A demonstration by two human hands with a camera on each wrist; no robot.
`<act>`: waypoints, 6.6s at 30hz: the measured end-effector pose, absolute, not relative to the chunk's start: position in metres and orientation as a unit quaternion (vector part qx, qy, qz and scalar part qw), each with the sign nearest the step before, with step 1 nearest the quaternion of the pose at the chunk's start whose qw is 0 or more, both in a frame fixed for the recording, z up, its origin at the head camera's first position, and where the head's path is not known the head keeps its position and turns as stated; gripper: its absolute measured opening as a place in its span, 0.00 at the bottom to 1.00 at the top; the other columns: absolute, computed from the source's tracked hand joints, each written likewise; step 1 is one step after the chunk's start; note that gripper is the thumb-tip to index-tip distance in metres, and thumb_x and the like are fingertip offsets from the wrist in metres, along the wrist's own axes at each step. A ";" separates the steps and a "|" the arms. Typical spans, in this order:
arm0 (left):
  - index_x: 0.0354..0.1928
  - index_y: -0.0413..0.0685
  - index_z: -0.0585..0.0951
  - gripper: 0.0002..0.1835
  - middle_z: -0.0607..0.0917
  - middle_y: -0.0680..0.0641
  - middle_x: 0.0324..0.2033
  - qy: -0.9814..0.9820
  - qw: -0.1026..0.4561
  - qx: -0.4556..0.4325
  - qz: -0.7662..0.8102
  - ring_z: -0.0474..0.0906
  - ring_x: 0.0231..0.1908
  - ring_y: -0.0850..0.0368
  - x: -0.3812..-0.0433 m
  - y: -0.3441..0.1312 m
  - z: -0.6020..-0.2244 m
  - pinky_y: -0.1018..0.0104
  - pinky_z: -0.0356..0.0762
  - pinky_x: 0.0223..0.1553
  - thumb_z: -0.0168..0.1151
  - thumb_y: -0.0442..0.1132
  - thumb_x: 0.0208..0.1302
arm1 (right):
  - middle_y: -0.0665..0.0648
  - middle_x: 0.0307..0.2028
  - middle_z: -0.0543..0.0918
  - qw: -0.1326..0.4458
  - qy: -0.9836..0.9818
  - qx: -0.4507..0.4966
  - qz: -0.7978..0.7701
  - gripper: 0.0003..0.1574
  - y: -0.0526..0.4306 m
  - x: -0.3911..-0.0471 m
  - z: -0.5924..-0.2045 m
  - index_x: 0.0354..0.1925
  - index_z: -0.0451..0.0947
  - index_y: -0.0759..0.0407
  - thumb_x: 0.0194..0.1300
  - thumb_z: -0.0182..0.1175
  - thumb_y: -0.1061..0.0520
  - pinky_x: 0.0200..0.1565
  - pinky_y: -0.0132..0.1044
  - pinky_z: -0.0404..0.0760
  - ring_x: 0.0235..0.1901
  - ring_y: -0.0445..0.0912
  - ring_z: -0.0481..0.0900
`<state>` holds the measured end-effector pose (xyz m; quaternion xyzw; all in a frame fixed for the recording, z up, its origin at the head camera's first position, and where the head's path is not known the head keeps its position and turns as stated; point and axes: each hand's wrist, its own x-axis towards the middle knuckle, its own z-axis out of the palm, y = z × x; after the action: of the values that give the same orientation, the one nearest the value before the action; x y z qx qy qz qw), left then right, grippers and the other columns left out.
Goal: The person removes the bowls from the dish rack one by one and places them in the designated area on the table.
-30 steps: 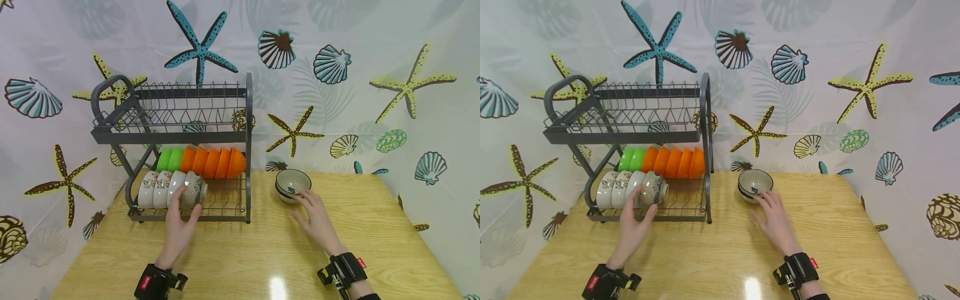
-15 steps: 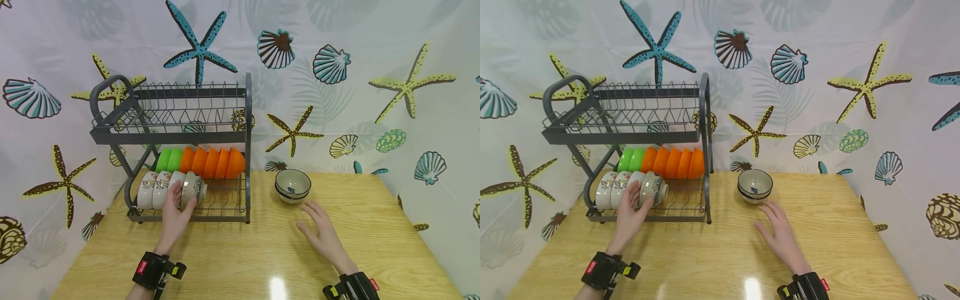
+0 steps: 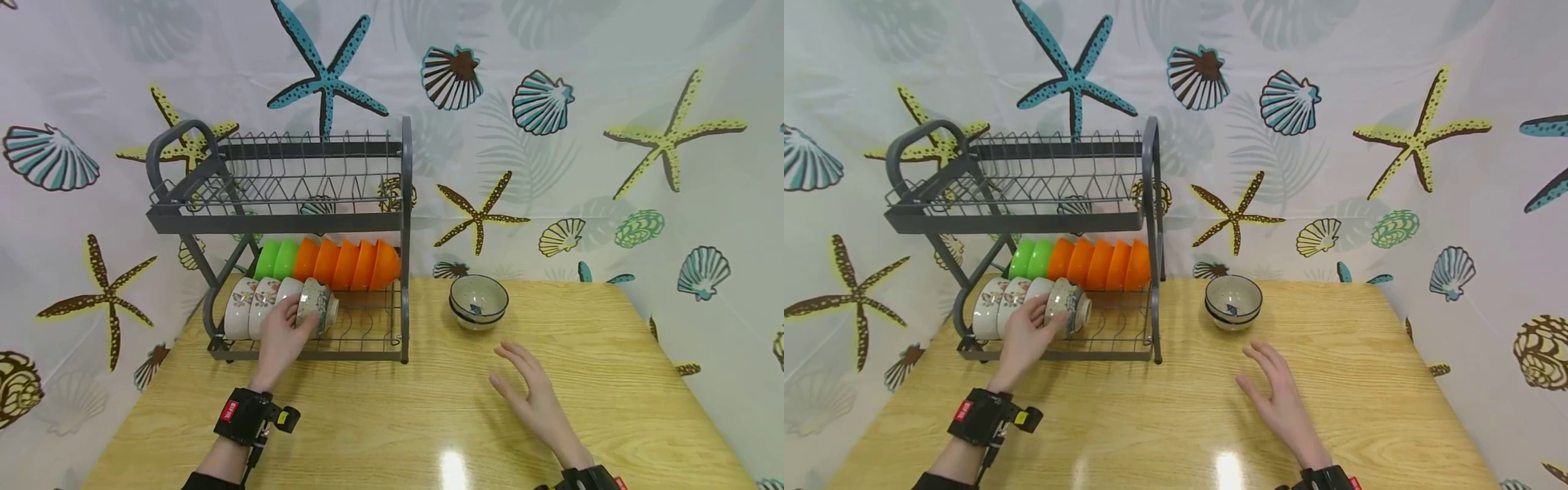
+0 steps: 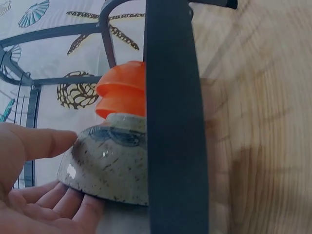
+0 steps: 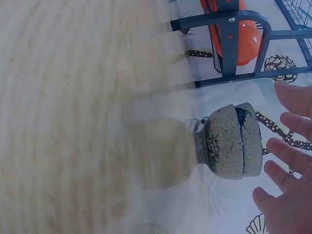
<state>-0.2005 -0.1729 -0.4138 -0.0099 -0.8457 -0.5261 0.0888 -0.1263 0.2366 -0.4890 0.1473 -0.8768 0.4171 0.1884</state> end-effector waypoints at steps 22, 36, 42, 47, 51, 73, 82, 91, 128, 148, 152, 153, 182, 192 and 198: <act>0.53 0.33 0.82 0.18 0.89 0.33 0.44 -0.860 0.083 0.036 -0.503 0.78 0.28 0.70 -0.212 -0.171 -0.403 0.75 0.72 0.27 0.68 0.37 0.66 | 0.71 0.63 0.76 0.216 -0.855 0.145 0.448 0.29 0.237 -0.120 -0.499 0.64 0.73 0.67 0.66 0.63 0.67 0.64 0.10 0.51 0.68 0.20 0.57; 0.60 0.33 0.75 0.19 0.83 0.31 0.56 -0.807 0.034 0.029 -0.588 0.82 0.41 0.66 -0.205 -0.167 -0.404 0.79 0.76 0.37 0.59 0.36 0.73 | 0.66 0.65 0.76 0.199 -0.860 0.140 0.448 0.28 0.240 -0.117 -0.498 0.65 0.73 0.62 0.69 0.62 0.65 0.64 0.11 0.51 0.67 0.21 0.58; 0.55 0.34 0.75 0.15 0.84 0.31 0.48 -0.797 0.061 -0.067 -0.598 0.77 0.35 0.70 -0.195 -0.165 -0.409 0.76 0.75 0.36 0.60 0.35 0.72 | 0.64 0.67 0.75 0.177 -0.863 0.128 0.455 0.28 0.242 -0.113 -0.492 0.67 0.73 0.53 0.71 0.60 0.62 0.62 0.09 0.54 0.65 0.18 0.58; 0.50 0.36 0.78 0.12 0.85 0.40 0.41 -0.816 0.130 -0.183 -0.532 0.78 0.40 0.68 -0.183 -0.160 -0.414 0.75 0.78 0.43 0.64 0.32 0.67 | 0.67 0.67 0.73 0.157 -0.853 0.141 0.478 0.28 0.243 -0.111 -0.483 0.69 0.71 0.54 0.73 0.58 0.62 0.63 0.09 0.57 0.65 0.18 0.60; 0.47 0.38 0.80 0.14 0.87 0.44 0.40 -0.821 0.210 -0.283 -0.449 0.82 0.43 0.61 -0.174 -0.154 -0.418 0.68 0.82 0.49 0.68 0.26 0.60 | 0.57 0.67 0.75 0.156 -0.840 0.163 0.493 0.29 0.242 -0.111 -0.475 0.69 0.70 0.56 0.72 0.58 0.65 0.64 0.11 0.59 0.66 0.21 0.62; 0.42 0.49 0.83 0.12 0.87 0.56 0.36 -0.765 0.300 -0.549 -0.154 0.83 0.40 0.64 -0.144 -0.109 -0.418 0.71 0.82 0.53 0.72 0.34 0.55 | 0.60 0.68 0.74 0.181 -0.809 0.310 0.466 0.38 0.209 -0.112 -0.423 0.69 0.70 0.57 0.62 0.63 0.74 0.71 0.21 0.62 0.72 0.36 0.65; 0.41 0.55 0.84 0.09 0.87 0.61 0.35 -0.739 0.340 -0.574 -0.092 0.82 0.41 0.67 -0.136 -0.096 -0.414 0.73 0.80 0.53 0.68 0.40 0.58 | 0.61 0.67 0.75 0.198 -0.779 0.404 0.437 0.39 0.187 -0.115 -0.411 0.65 0.73 0.64 0.55 0.70 0.71 0.74 0.27 0.61 0.74 0.47 0.65; 0.41 0.57 0.84 0.08 0.87 0.61 0.35 -0.739 0.345 -0.576 -0.053 0.81 0.40 0.66 -0.133 -0.092 -0.413 0.71 0.80 0.55 0.62 0.36 0.62 | 0.62 0.60 0.80 0.234 -0.748 0.506 0.360 0.32 0.176 -0.122 -0.414 0.61 0.77 0.63 0.63 0.70 0.51 0.79 0.37 0.57 0.71 0.53 0.69; 0.77 0.43 0.58 0.43 0.60 0.43 0.78 -0.864 0.230 -0.437 -0.099 0.59 0.76 0.44 -0.129 -0.093 -0.450 0.53 0.64 0.75 0.65 0.51 0.67 | 0.42 0.24 0.79 0.328 -0.792 0.495 0.143 0.26 0.199 -0.137 -0.424 0.27 0.78 0.50 0.80 0.43 0.44 0.46 0.36 0.76 0.29 0.37 0.75; 0.77 0.47 0.61 0.36 0.66 0.44 0.76 -0.925 0.170 -0.296 -0.168 0.62 0.75 0.43 -0.122 -0.124 -0.479 0.43 0.64 0.73 0.61 0.46 0.72 | 0.51 0.21 0.79 0.358 -0.829 0.402 0.152 0.12 0.230 -0.194 -0.425 0.25 0.77 0.57 0.65 0.67 0.58 0.38 0.41 0.78 0.24 0.43 0.75; 0.77 0.46 0.60 0.36 0.67 0.43 0.75 -0.929 0.175 -0.276 -0.176 0.61 0.76 0.43 -0.122 -0.132 -0.482 0.45 0.61 0.74 0.60 0.46 0.72 | 0.53 0.22 0.81 0.368 -0.833 0.387 0.145 0.14 0.233 -0.205 -0.426 0.25 0.76 0.58 0.49 0.73 0.69 0.37 0.43 0.81 0.24 0.45 0.78; 0.77 0.46 0.60 0.36 0.67 0.43 0.75 -0.929 0.177 -0.272 -0.177 0.60 0.76 0.44 -0.122 -0.133 -0.482 0.45 0.61 0.74 0.60 0.46 0.72 | 0.53 0.22 0.81 0.367 -0.836 0.383 0.144 0.14 0.234 -0.208 -0.426 0.26 0.77 0.58 0.49 0.73 0.70 0.38 0.44 0.81 0.25 0.46 0.79; 0.76 0.43 0.62 0.37 0.69 0.40 0.73 -0.927 0.218 -0.221 -0.213 0.64 0.73 0.40 -0.118 -0.148 -0.490 0.42 0.64 0.72 0.64 0.42 0.68 | 0.57 0.22 0.84 0.347 -0.885 0.264 0.164 0.10 0.228 -0.249 -0.457 0.24 0.79 0.60 0.53 0.72 0.69 0.42 0.52 0.82 0.24 0.52 0.82; 0.75 0.41 0.63 0.37 0.68 0.41 0.74 -0.927 0.222 -0.222 -0.204 0.64 0.73 0.41 -0.118 -0.148 -0.491 0.43 0.63 0.72 0.65 0.41 0.68 | 0.56 0.19 0.82 0.321 -0.909 0.220 0.147 0.14 0.224 -0.251 -0.463 0.20 0.77 0.59 0.58 0.70 0.65 0.40 0.53 0.82 0.22 0.52 0.81; 0.75 0.42 0.62 0.37 0.67 0.43 0.74 -0.927 0.224 -0.222 -0.203 0.64 0.74 0.43 -0.117 -0.147 -0.492 0.46 0.59 0.72 0.64 0.42 0.68 | 0.53 0.14 0.76 0.318 -0.912 0.216 0.145 0.19 0.224 -0.253 -0.468 0.18 0.74 0.57 0.59 0.72 0.58 0.36 0.53 0.81 0.19 0.50 0.76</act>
<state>-0.1166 -0.1466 -0.4918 -0.2224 -0.9270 -0.2029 0.2236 -0.2529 0.2242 -0.4684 0.2162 -0.9117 0.1455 0.3177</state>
